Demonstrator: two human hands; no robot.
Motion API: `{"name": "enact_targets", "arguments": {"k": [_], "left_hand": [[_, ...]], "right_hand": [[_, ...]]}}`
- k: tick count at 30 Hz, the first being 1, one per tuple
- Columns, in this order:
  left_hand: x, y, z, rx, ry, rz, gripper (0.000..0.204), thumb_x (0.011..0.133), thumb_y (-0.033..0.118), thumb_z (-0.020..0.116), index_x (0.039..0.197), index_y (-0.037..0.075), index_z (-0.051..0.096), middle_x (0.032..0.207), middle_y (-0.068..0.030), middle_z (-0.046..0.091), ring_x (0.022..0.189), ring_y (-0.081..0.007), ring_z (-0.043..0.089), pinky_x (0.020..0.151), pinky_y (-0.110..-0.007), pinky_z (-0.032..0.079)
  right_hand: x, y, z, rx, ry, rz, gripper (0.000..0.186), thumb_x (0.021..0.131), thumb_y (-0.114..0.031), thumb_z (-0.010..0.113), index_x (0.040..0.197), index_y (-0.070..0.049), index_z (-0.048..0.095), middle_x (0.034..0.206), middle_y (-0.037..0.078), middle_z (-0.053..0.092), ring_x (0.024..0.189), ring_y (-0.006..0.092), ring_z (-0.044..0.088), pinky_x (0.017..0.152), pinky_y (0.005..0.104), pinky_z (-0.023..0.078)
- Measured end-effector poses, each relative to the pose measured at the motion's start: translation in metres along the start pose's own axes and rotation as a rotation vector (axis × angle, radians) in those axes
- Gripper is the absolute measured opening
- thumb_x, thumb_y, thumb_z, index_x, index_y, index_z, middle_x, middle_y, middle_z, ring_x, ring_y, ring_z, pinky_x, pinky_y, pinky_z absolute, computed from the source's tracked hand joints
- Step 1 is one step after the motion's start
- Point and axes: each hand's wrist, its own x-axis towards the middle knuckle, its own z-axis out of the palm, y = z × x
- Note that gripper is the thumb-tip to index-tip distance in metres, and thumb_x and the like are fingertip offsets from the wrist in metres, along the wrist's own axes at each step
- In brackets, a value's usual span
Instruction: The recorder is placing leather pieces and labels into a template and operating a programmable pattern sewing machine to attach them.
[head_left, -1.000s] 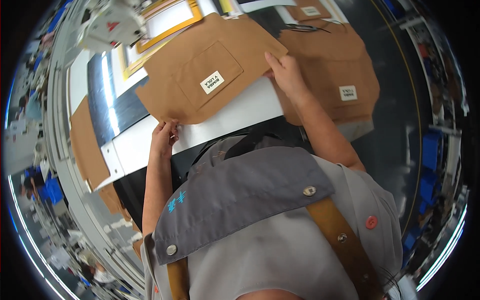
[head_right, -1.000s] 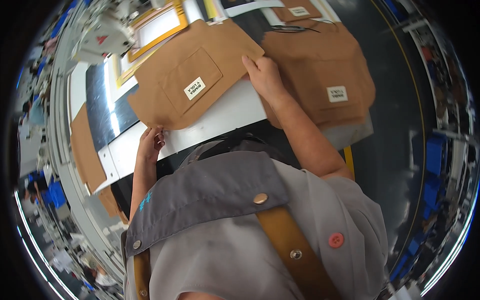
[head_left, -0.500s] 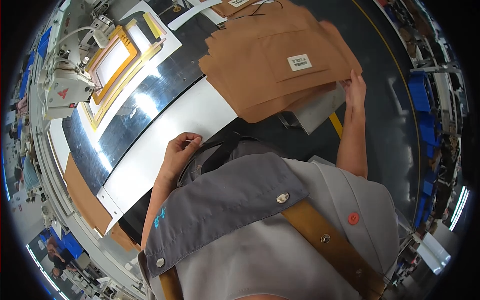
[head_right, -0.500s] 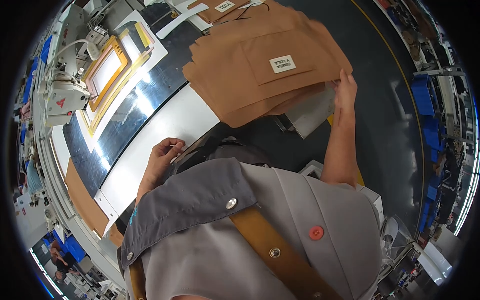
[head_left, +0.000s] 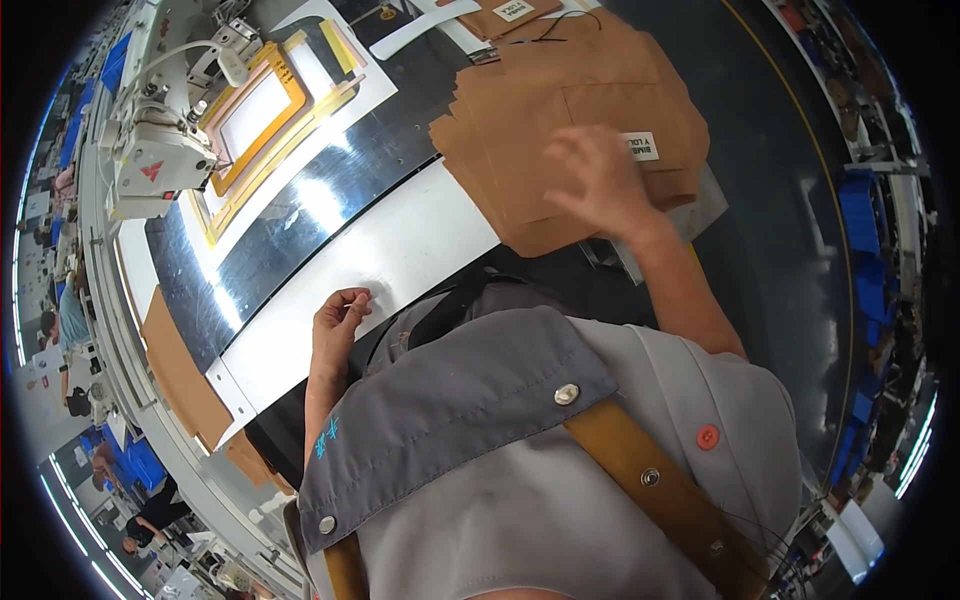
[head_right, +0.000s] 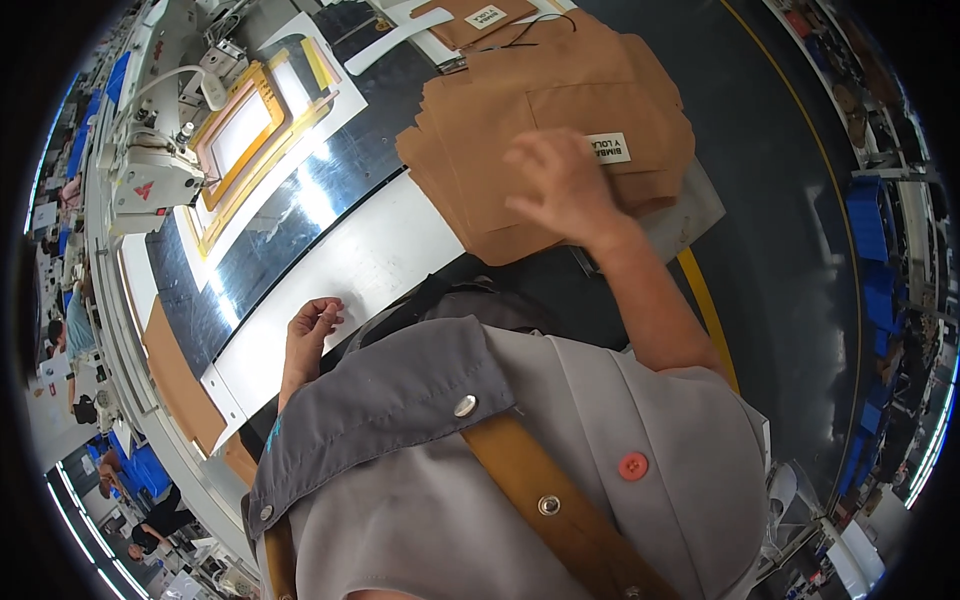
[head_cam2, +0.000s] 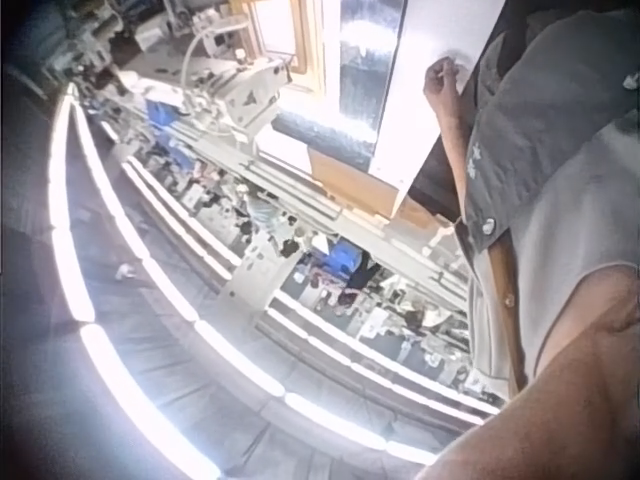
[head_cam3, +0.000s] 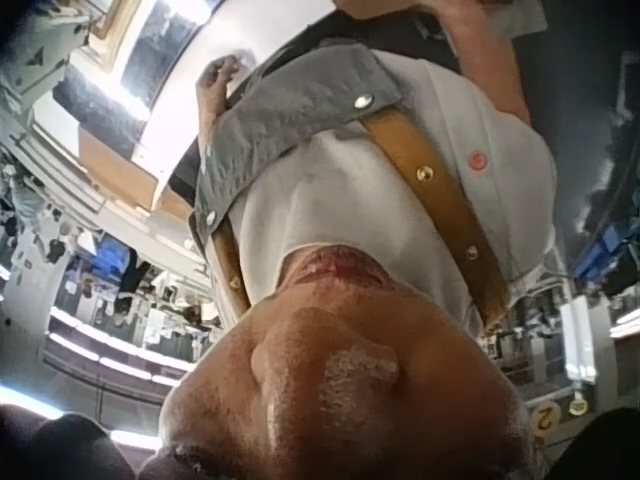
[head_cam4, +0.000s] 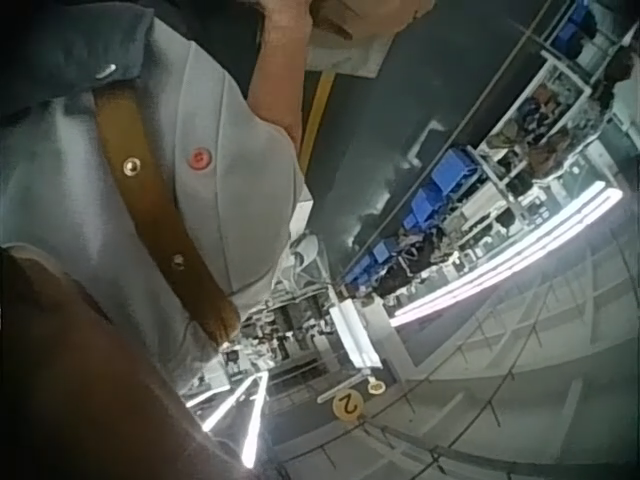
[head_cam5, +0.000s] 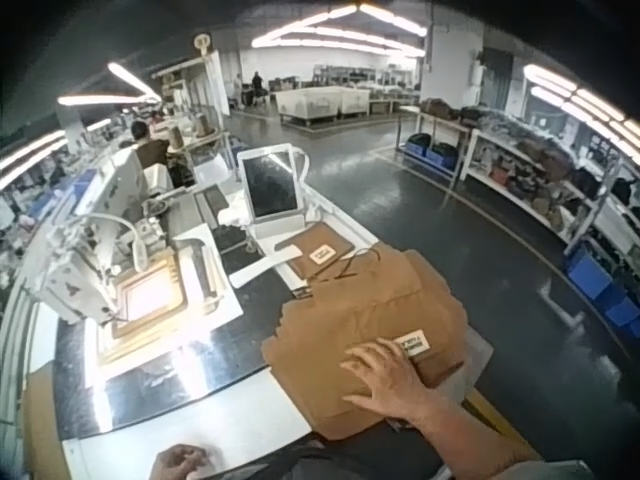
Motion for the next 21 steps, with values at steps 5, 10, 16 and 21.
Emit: {"name": "enact_targets", "arguments": {"k": [5, 10, 16, 21], "left_hand": [[-0.016, -0.011, -0.013, 0.022, 0.094, 0.008, 0.026, 0.099, 0.023, 0.070, 0.112, 0.000, 0.071, 0.097, -0.0020, 0.070, 0.089, -0.0085, 0.061, 0.082, -0.025, 0.047], [-0.032, -0.044, -0.039, -0.050, 0.173, -0.064, 0.026, 0.099, 0.023, 0.071, 0.112, 0.000, 0.071, 0.102, -0.0037, 0.072, 0.088, -0.0085, 0.062, 0.080, -0.024, 0.047], [-0.037, -0.058, -0.071, -0.096, 0.238, -0.121, 0.028, 0.099, 0.027, 0.072, 0.112, 0.002, 0.071, 0.105, -0.0040, 0.073, 0.087, -0.0087, 0.063, 0.079, -0.024, 0.047], [-0.025, -0.053, -0.090, -0.043, 0.235, -0.101, 0.031, 0.097, 0.032, 0.074, 0.110, 0.004, 0.072, 0.101, -0.0023, 0.074, 0.085, -0.0078, 0.062, 0.078, -0.025, 0.046]], "right_hand": [[-0.001, -0.020, 0.033, 0.033, -0.138, -0.158, 0.027, 0.072, -0.015, 0.080, 0.096, -0.007, 0.068, 0.105, 0.008, 0.065, 0.102, 0.0268, 0.063, 0.091, 0.0424, 0.049], [0.000, -0.013, 0.040, 0.110, -0.148, -0.164, 0.016, 0.073, -0.004, 0.074, 0.082, -0.007, 0.062, 0.082, 0.006, 0.060, 0.075, 0.0257, 0.062, 0.072, 0.0371, 0.050], [0.007, -0.014, 0.022, 0.315, -0.295, 0.065, 0.008, 0.077, -0.005, 0.073, 0.081, -0.005, 0.066, 0.084, 0.007, 0.066, 0.077, 0.0274, 0.067, 0.069, 0.0384, 0.055], [0.040, -0.016, -0.006, 0.441, -0.738, 0.244, 0.009, 0.083, -0.013, 0.072, 0.086, -0.005, 0.072, 0.086, 0.008, 0.070, 0.080, 0.0258, 0.070, 0.071, 0.0374, 0.055]]}}
